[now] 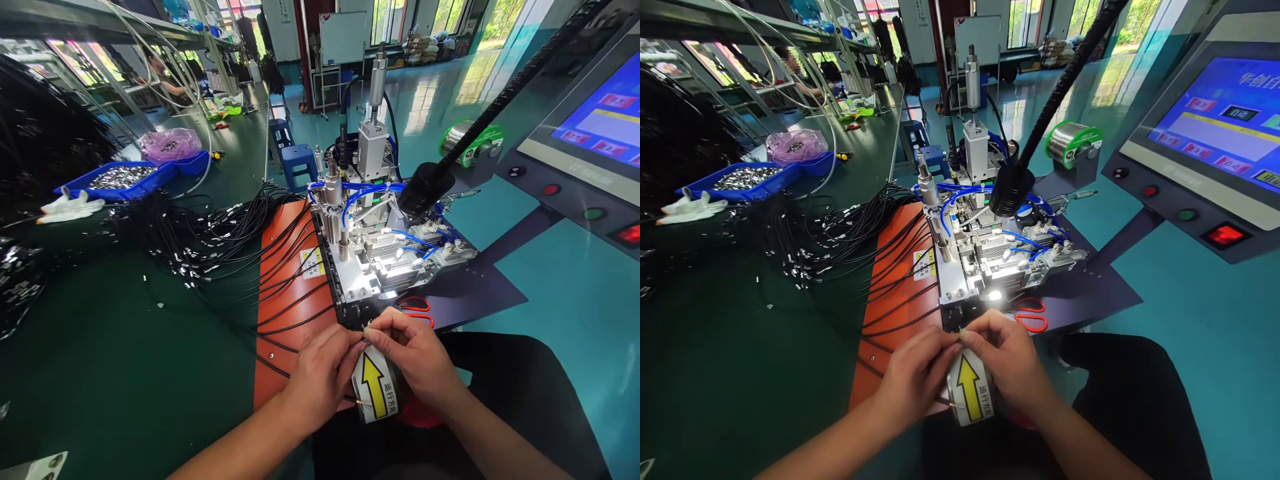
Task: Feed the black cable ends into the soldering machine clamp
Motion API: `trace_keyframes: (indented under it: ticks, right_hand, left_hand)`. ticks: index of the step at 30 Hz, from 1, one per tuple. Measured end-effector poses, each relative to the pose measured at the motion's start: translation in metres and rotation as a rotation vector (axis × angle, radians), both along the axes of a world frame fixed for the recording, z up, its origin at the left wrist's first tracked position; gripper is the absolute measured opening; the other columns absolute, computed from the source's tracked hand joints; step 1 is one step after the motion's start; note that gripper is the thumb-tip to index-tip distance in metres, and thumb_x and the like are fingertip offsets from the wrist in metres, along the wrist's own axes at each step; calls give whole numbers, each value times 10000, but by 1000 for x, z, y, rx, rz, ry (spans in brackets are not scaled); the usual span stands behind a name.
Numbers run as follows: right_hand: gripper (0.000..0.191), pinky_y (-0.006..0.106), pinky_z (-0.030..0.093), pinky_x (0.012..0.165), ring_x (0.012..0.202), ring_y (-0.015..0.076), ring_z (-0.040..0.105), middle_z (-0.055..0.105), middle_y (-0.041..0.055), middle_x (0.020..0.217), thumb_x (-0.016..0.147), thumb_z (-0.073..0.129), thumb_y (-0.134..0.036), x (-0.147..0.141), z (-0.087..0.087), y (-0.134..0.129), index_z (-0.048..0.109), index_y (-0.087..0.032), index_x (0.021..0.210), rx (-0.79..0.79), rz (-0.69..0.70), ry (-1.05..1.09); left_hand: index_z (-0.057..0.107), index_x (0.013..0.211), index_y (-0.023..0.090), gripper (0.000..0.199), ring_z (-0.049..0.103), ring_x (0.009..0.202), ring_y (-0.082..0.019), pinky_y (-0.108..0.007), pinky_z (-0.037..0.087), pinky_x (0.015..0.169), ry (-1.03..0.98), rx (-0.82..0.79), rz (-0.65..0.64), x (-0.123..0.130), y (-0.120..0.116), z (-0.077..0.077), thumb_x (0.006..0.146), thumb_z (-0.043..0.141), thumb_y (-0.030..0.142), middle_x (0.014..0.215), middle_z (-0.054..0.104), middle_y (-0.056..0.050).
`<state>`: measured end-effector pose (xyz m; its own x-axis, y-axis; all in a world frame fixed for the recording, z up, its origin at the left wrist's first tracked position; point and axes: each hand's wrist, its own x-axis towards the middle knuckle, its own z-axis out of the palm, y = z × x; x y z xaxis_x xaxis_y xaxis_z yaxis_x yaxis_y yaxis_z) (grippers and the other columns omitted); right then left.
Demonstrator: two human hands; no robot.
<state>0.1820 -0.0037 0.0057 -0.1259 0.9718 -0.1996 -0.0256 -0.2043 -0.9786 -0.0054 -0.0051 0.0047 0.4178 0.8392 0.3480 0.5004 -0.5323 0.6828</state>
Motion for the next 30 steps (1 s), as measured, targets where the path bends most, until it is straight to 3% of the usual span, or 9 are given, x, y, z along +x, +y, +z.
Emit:
trace_keyframes:
  ticks: [3, 11, 30]
  right_hand:
    - [270, 278, 473, 695, 773, 156, 577, 636, 14, 857, 878, 692, -445, 16, 7, 5, 690, -197, 987, 0, 63, -53]
    - [266, 271, 470, 658, 726, 160, 578, 631, 7, 779, 922, 612, -455, 23, 27, 16, 667, -206, 846, 87, 191, -245]
    - [283, 267, 446, 664, 717, 155, 532, 596, -7, 764, 957, 561, -450, 18, 16, 14, 648, -209, 836, 68, 207, -244]
  left_hand:
    - [638, 1002, 170, 108, 592, 735, -149, -249, 467, 665, 3, -13, 6, 1, 0, -1, 988, 532, 184, 817, 639, -44]
    - [648, 985, 175, 142, 587, 715, -147, -247, 478, 652, 1, -28, 0, 1, 1, 0, 997, 510, 208, 798, 627, -44]
    - [653, 1030, 160, 120, 605, 751, -154, -262, 497, 691, -12, -9, -1, 2, 1, -3, 984, 546, 188, 842, 644, -56]
